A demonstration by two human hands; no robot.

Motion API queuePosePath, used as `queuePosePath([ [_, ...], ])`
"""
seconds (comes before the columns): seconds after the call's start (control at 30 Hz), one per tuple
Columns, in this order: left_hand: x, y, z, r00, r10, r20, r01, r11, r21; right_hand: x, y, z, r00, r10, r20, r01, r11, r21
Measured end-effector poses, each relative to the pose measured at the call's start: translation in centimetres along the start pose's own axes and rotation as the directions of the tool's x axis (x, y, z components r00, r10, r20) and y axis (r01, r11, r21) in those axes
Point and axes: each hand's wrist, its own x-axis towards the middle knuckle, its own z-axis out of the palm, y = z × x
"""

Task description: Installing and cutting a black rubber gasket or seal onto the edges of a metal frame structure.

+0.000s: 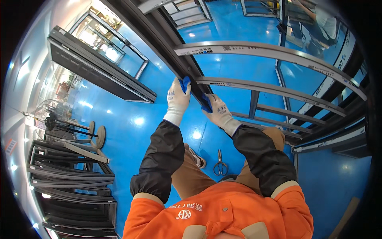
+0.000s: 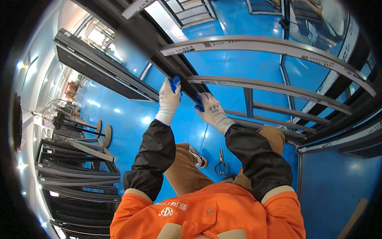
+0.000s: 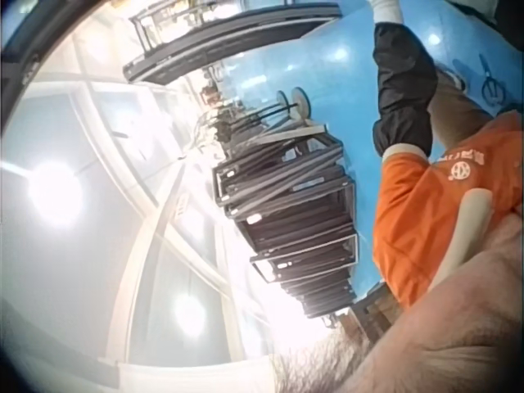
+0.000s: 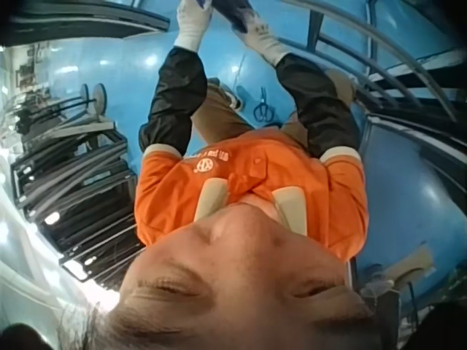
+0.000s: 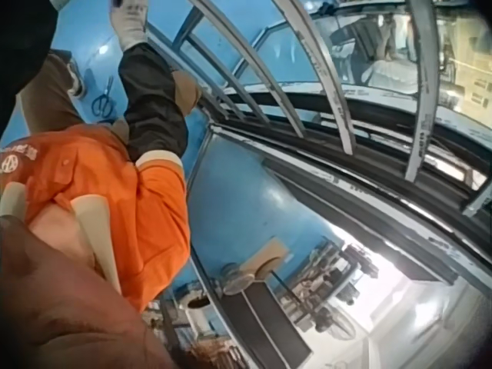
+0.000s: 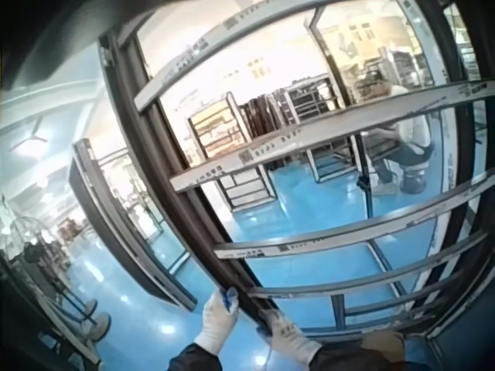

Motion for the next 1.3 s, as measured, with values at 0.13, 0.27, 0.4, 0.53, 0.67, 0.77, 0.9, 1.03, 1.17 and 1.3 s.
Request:
queuePosePath([
  [0.13, 0.0, -0.6, -0.1, 0.999, 0.033, -0.008, -0.034, 0.999, -0.025, -0.6, 4.3, 1.6, 0.913, 0.292, 0.283, -0.228, 0.944, -0.239],
  [0.27, 0.1, -0.6, -0.4, 0.999, 0.044, 0.017, -0.042, 0.991, -0.125, -0.4, 6.5, 3.4, 0.921, 0.278, 0.274, -0.208, 0.944, -0.258],
  [0.4, -0.2, -1.5, 0.4, 1.000, 0.025, 0.019, -0.021, 0.983, -0.183, 1.5, 5.9, 3.1, 0.922, 0.230, 0.311, -0.141, 0.948, -0.285],
  [0.53, -2.2, -1.9, 3.1, 1.000, 0.015, 0.011, -0.013, 0.986, -0.168, 1.8, 6.8, 3.6, 0.966, 0.149, 0.214, -0.080, 0.951, -0.298],
  [0.67, -5.5, -4.5, 7.5, 0.997, -0.051, 0.060, 0.057, 0.993, -0.100, 1.9, 6.5, 4.8, 0.982, 0.141, 0.128, -0.104, 0.961, -0.258],
  [0.77, -7.4, -5.5, 10.1, 0.991, -0.118, 0.063, 0.124, 0.987, -0.103, 1.6, 6.7, 5.8, 0.995, 0.093, 0.024, -0.087, 0.979, -0.182],
  [0.9, -8.4, -6.5, 12.4, 0.996, -0.076, 0.047, 0.080, 0.994, -0.072, 1.6, 6.8, 6.0, 0.989, 0.137, 0.057, -0.125, 0.977, -0.173],
  [1.03, -8.7, -7.0, 12.6, 0.990, -0.100, 0.101, 0.115, 0.983, -0.144, 0.9, 7.0, 6.5, 0.988, 0.157, 0.016, -0.153, 0.980, -0.123],
  [1.17, -8.4, -7.1, 11.4, 0.983, -0.094, 0.160, 0.125, 0.972, -0.200, -0.6, 9.2, 8.0, 0.984, 0.174, 0.041, -0.165, 0.972, -0.170],
  [1.3, -8.3, -6.3, 10.2, 0.989, -0.135, 0.065, 0.145, 0.972, -0.185, -0.2, 9.4, 8.1, 0.978, 0.146, 0.149, -0.103, 0.960, -0.261],
])
